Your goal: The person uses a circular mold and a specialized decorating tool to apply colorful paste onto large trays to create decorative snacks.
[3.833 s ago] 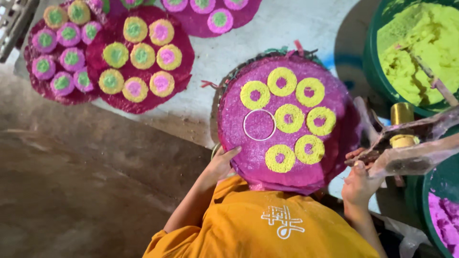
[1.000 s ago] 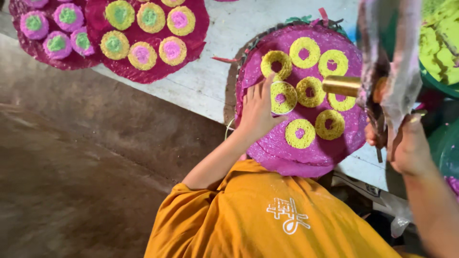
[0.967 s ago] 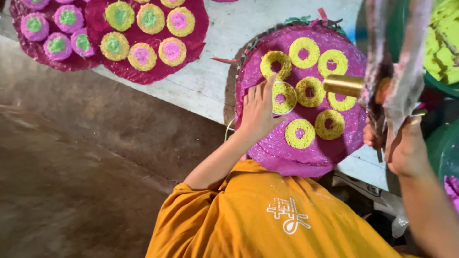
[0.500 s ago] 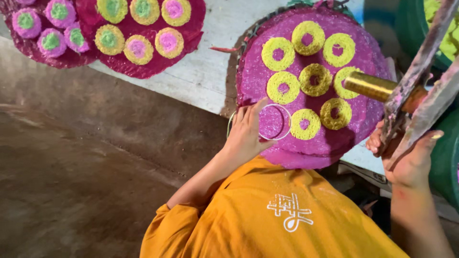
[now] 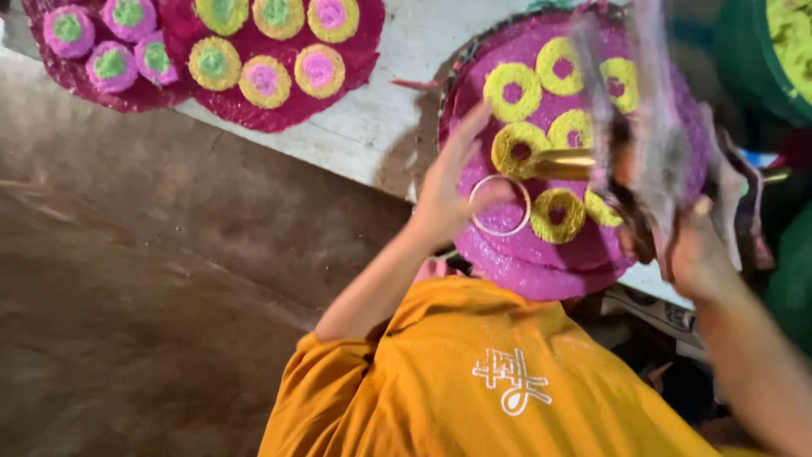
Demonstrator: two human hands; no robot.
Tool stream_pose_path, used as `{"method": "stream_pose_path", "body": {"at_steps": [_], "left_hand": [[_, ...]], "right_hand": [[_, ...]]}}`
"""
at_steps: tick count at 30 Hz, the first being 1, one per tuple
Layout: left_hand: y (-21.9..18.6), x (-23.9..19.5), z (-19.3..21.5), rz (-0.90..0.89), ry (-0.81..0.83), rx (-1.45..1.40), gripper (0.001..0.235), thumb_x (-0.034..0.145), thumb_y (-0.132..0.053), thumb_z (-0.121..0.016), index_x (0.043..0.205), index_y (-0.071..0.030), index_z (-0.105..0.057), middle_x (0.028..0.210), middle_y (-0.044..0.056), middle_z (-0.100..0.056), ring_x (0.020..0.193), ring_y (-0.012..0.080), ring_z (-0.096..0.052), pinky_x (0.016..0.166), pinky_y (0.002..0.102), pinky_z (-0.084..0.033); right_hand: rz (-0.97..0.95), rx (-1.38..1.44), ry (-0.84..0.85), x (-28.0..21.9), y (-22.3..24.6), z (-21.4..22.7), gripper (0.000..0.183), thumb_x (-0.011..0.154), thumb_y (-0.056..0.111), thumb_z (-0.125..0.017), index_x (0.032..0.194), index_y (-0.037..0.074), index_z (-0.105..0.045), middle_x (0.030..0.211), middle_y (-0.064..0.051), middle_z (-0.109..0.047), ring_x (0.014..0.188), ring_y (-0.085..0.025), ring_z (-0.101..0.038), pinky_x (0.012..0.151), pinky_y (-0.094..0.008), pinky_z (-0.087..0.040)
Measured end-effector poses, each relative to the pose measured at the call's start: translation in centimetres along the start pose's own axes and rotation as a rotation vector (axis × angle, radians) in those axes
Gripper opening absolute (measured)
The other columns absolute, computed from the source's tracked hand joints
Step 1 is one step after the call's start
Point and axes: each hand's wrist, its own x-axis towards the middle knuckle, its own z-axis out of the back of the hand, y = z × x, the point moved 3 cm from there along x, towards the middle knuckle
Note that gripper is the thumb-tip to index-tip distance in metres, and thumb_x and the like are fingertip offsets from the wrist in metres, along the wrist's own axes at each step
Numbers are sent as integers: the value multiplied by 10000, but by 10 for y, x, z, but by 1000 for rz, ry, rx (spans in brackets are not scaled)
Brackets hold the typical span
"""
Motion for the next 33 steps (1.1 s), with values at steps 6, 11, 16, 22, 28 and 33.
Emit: {"method": "stream_pose_path", "body": {"at_steps": [6,11,16,22,28,33], "left_hand": [[2,49,-15,-34,78,-1323,772,1034,-726,-436,1396,-49,-508,1329,130,-594,1317,286,-525,1192,438,-406],[9,40,-28,-164,-233,-1405,549,1041,-655,-418,931,-124,-499,835,12,-501,853,192,-514,950,389,-455],[11,28,-10,-304,-267,-1421,545,1007,-669,-438,875,-143,-496,789,-15,-488,777,162,-500,867,361,-442],[28,14,3,-296,-394,-1360,497,960,-636,-441,811,-163,-476,712,-30,-458,697,152,-469,782,377,-434],[56,29,-17,-259,-442,-1458,443,970,-586,-390,781,-190,-452,676,-49,-434,633,128,-446,725,356,-427],[55,54,-16,-299,-433,-1385,434,984,-551,-331,748,-196,-417,622,-64,-394,586,123,-415,672,358,-423]], "right_hand": [[-489,-480,331,31,32,-16,683,1001,602,-230,1095,57,-631,745,-47,-649,663,-155,-593,629,-309,-499],[-483,-917,299,46,79,-27,698,1079,619,-251,905,48,-611,649,-48,-406,591,-192,-354,540,-396,-321],[-183,-1073,364,58,82,-59,774,1049,605,-236,672,-7,-522,567,-99,-484,519,-230,-458,525,-419,-410],[39,-1108,424,55,75,-77,700,1068,552,-263,715,9,-531,579,-146,-512,538,-264,-520,575,-461,-452],[-63,-1309,364,56,84,-65,725,1092,513,-246,800,4,-671,666,-193,-655,637,-344,-667,681,-502,-534],[122,-1357,248,56,95,-63,644,1092,508,-290,1016,32,-716,766,-253,-701,743,-396,-694,738,-516,-517]]}}
